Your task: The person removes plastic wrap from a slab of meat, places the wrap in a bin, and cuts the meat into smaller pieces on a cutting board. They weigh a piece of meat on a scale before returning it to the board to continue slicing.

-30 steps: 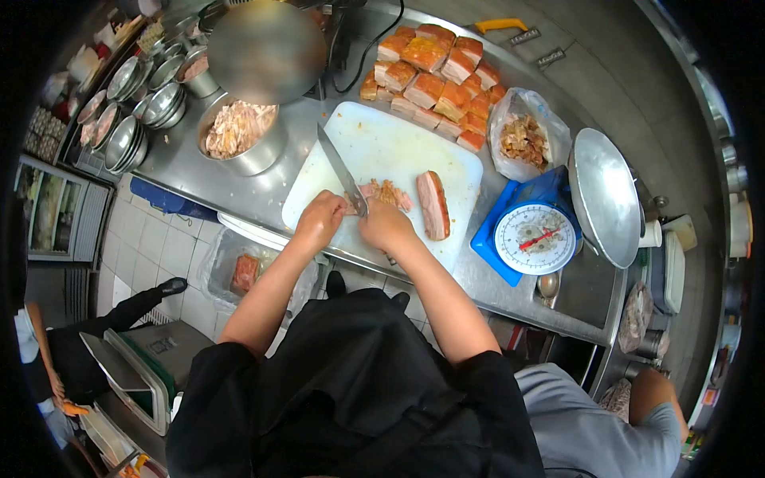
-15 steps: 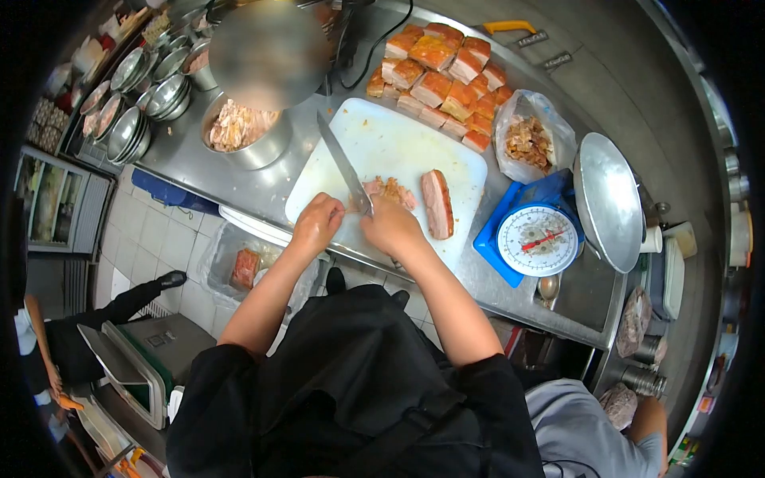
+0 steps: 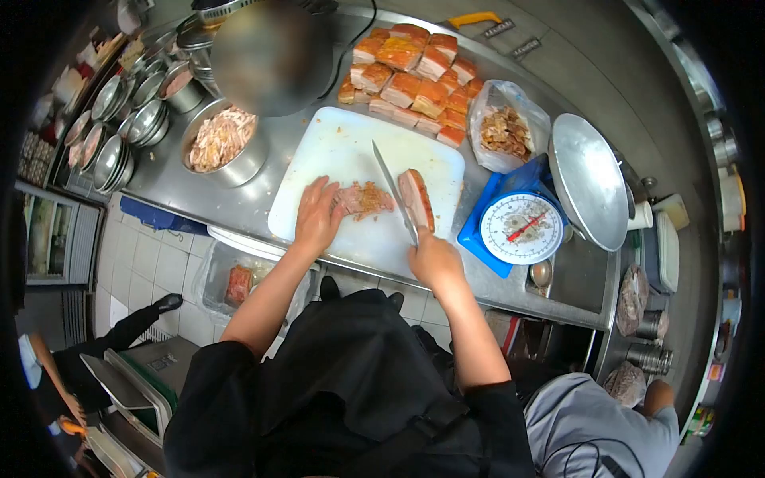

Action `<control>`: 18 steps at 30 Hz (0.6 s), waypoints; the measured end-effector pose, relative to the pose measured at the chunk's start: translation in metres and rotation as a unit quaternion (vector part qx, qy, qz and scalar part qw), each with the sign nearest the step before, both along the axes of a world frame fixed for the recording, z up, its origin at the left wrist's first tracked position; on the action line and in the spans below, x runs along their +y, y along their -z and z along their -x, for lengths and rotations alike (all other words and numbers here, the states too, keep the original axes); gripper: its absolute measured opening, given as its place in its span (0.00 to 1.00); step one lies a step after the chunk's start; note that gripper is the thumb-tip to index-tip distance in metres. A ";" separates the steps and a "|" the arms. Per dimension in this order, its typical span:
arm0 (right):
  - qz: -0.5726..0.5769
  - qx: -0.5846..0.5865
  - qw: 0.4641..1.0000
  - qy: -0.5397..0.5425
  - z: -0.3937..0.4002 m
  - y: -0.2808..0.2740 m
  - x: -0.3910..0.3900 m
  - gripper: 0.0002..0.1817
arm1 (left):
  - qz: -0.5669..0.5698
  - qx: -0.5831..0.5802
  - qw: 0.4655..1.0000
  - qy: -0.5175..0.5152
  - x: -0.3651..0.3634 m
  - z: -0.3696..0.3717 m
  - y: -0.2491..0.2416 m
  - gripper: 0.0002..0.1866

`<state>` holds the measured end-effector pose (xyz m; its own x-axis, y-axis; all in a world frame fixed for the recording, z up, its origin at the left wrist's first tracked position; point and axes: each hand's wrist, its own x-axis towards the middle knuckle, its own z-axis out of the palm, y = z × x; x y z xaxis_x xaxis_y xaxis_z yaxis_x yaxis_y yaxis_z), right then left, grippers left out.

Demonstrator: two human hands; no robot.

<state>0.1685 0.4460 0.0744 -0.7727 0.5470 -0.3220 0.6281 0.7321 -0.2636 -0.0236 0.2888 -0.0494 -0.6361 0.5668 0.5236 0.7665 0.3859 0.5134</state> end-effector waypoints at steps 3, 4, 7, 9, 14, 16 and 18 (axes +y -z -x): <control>-0.015 -0.055 0.998 0.011 -0.013 0.012 -0.012 0.22 | 0.047 -0.023 0.998 -0.040 0.020 0.001 0.012 0.23; -0.001 -0.041 0.999 0.020 -0.012 0.016 -0.019 0.22 | 0.048 -0.022 0.998 -0.038 0.025 0.000 0.013 0.23; 0.044 -0.021 0.999 0.024 -0.001 0.022 -0.041 0.22 | 0.031 -0.052 0.998 -0.028 0.032 -0.004 0.017 0.25; 0.080 -0.021 0.996 -0.044 0.006 0.022 -0.049 0.21 | -0.015 -0.112 0.993 -0.021 0.036 -0.005 0.015 0.25; 0.443 0.104 0.877 0.157 -0.020 0.040 -0.013 0.14 | 0.008 -0.120 0.993 -0.017 0.030 -0.006 0.009 0.26; 0.495 0.116 0.842 0.183 -0.039 0.064 -0.003 0.13 | 0.000 -0.112 0.994 -0.014 0.032 -0.007 0.008 0.26; 0.548 0.135 0.795 0.224 -0.044 0.074 -0.011 0.11 | 0.009 -0.095 0.995 -0.015 0.032 -0.009 0.001 0.25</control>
<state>0.2126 0.4355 0.0001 -0.7005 0.2923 -0.6510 0.5742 -0.3108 -0.7574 -0.0147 0.3208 -0.0506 -0.7397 0.5538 0.3823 0.6439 0.4174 0.6413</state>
